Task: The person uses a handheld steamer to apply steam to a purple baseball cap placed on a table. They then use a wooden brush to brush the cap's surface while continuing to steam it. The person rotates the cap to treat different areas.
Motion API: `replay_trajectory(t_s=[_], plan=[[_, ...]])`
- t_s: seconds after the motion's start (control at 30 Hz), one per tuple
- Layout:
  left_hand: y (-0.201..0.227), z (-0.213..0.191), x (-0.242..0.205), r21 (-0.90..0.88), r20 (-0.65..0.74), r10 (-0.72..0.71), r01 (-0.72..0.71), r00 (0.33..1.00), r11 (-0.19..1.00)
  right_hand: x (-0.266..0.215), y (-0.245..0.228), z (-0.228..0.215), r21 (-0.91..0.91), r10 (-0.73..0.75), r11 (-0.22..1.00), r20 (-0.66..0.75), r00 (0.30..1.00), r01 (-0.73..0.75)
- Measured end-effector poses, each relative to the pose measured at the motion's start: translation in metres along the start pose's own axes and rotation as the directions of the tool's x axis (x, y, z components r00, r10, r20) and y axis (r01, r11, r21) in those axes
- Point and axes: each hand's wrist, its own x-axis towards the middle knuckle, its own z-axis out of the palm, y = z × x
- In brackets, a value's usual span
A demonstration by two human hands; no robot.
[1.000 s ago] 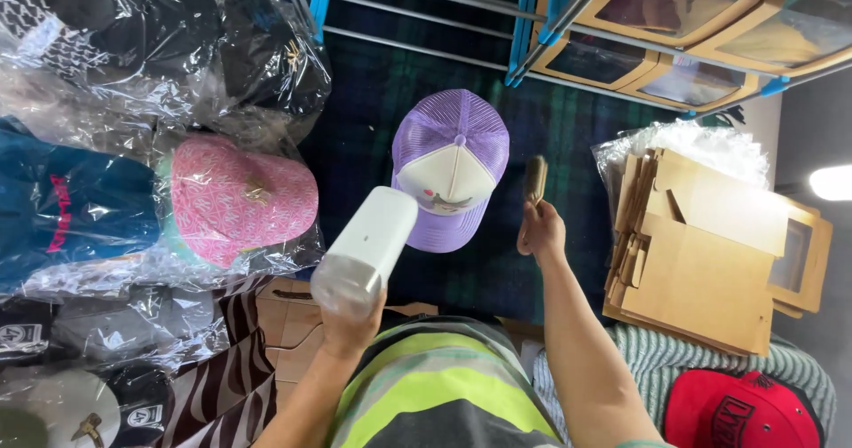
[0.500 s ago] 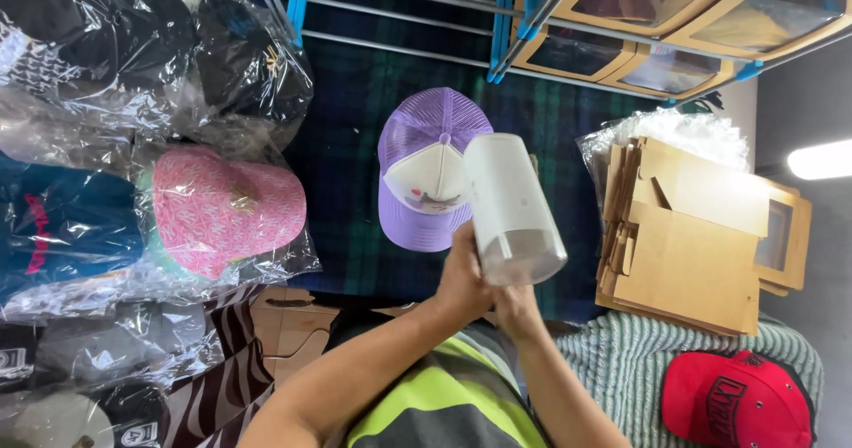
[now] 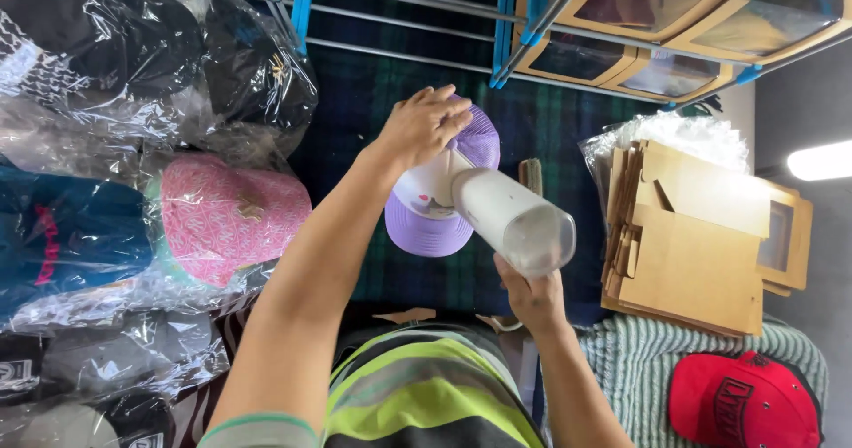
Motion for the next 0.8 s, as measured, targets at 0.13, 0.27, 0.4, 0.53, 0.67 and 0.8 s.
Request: replay_trajectory(t_s=[0.13, 0.27, 0.4, 0.53, 0.67, 0.8], plan=[[-0.018, 0.006, 0.015, -0.031, -0.076, 0.048, -0.05, 0.996, 0.998, 0.073, -0.012, 0.001, -0.215, -0.185, 0.965, -0.138, 0.973, 0.153], [-0.035, 0.023, 0.022, -0.27, -0.136, 0.018, -0.054, 0.991, 0.961, 0.103, -0.027, -0.026, 0.129, 0.156, 0.98, -0.037, 0.987, -0.151], [-0.038, 0.02, 0.027, -0.251, -0.037, -0.072, 0.06, 0.997, 0.966, 0.046, -0.024, -0.047, 0.03, 0.217, 0.974, 0.148, 0.965, -0.223], [-0.019, 0.002, 0.023, -0.115, 0.058, -0.074, 0.08, 0.996, 0.99, 0.108, -0.057, -0.06, 0.151, 0.419, 0.891, 0.097, 0.903, -0.429], [-0.013, -0.007, 0.027, -0.077, 0.044, -0.031, 0.034, 0.999, 0.996, 0.152, -0.048, -0.05, 0.193, 0.373, 0.908, 0.036, 0.927, -0.372], [-0.021, -0.019, 0.025, 0.154, 0.12, 0.155, -0.173, 0.981, 0.973, 0.148, -0.045, -0.059, 0.192, 0.343, 0.917, 0.064, 0.937, -0.349]])
